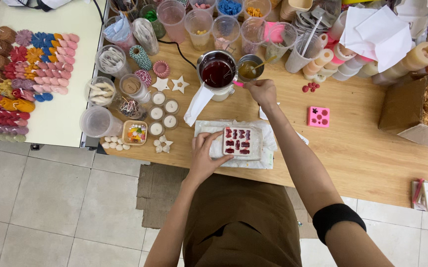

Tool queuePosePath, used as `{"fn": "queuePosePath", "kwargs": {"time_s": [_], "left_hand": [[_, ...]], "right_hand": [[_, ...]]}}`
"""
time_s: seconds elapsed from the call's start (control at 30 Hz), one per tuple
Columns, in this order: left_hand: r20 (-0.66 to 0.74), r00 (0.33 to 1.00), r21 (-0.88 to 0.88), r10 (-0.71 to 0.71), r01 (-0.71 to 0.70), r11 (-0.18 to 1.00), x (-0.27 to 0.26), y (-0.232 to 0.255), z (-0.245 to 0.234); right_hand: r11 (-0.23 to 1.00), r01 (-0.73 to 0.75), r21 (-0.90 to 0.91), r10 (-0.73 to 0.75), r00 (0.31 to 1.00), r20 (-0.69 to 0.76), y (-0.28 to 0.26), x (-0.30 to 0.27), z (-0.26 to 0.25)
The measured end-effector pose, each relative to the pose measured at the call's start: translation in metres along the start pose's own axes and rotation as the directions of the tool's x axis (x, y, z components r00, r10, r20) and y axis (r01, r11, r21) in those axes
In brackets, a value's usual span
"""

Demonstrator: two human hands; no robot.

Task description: The person uses a pink tool to place small red wax pieces into the compartments of a white mold containing a white wax base, while occasionally dipping the tool into a pot of dark liquid on the table.

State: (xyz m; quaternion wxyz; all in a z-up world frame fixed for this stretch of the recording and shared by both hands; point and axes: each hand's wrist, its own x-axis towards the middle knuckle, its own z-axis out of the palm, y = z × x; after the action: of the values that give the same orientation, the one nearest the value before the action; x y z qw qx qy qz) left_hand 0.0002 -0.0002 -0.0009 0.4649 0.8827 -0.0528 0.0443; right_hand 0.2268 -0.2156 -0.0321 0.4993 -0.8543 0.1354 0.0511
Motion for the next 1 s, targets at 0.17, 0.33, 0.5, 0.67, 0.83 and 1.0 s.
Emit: {"fn": "queuePosePath", "kwargs": {"time_s": [0.17,0.33,0.5,0.67,0.83,1.0], "left_hand": [[0.002,1.000,-0.004,-0.009,0.009,1.000,-0.001,0.001,-0.001],[0.018,1.000,0.004,-0.026,0.026,1.000,0.000,0.001,-0.001],[0.011,1.000,0.004,-0.027,0.027,1.000,-0.002,0.000,0.000],[0.017,1.000,0.023,-0.024,0.024,0.999,-0.001,-0.002,0.001],[0.042,0.998,0.011,-0.039,0.039,0.999,0.001,-0.001,0.002],[0.016,0.999,0.023,-0.040,0.039,0.999,-0.001,0.001,0.000]], "right_hand": [[0.998,-0.054,0.035,0.053,0.998,0.028,-0.005,-0.003,-0.004],[0.994,0.007,0.113,-0.014,0.998,0.063,-0.003,-0.003,-0.006],[0.891,0.444,-0.100,-0.452,0.889,-0.081,-0.007,-0.018,-0.006],[0.518,0.666,-0.537,-0.795,0.607,-0.013,-0.014,-0.040,-0.006],[0.320,0.717,-0.620,-0.888,0.455,0.069,-0.016,-0.050,-0.011],[0.331,0.732,-0.596,-0.883,0.462,0.077,-0.024,-0.054,-0.016]]}}
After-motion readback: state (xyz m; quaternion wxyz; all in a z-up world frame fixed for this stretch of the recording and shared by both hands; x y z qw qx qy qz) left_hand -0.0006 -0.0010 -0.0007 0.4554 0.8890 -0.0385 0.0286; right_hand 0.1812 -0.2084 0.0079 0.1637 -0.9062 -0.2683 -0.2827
